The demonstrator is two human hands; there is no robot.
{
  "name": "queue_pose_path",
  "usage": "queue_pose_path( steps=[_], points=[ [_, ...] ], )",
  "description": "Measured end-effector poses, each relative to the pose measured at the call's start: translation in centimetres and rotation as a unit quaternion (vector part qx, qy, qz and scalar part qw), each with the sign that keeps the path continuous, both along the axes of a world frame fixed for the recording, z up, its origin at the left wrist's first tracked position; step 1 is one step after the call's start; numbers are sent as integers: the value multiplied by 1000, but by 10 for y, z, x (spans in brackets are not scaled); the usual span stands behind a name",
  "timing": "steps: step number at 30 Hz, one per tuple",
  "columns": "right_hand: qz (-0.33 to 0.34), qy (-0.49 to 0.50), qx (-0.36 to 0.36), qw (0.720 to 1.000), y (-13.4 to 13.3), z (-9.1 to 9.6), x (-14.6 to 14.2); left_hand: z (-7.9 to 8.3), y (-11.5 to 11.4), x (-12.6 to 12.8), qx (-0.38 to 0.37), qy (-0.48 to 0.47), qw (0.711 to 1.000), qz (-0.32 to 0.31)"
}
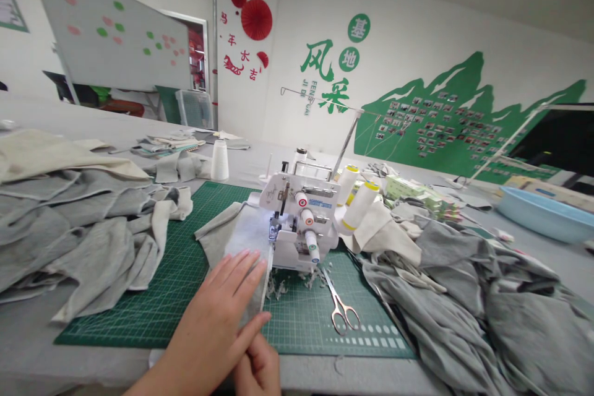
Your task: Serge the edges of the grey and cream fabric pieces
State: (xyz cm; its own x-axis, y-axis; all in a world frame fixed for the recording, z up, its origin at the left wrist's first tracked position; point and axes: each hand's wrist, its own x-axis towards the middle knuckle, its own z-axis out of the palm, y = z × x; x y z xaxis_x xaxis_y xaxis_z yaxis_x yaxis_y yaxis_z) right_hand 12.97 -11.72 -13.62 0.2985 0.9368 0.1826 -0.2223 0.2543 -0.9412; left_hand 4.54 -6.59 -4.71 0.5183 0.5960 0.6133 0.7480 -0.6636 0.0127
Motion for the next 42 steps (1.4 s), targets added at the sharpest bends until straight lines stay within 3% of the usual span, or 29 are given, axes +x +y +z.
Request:
queue_pose_path(
  steps=[8,29,42],
  points=[
    [33,-2,6,999,11,6,9,1,9,2,-17,-9,1000,4],
    [27,113,-13,993,16,2,10,3,27,4,-26,3,1000,1],
    [3,64,22,998,13,4,12,0,7,-16,10,15,999,-39]
  ],
)
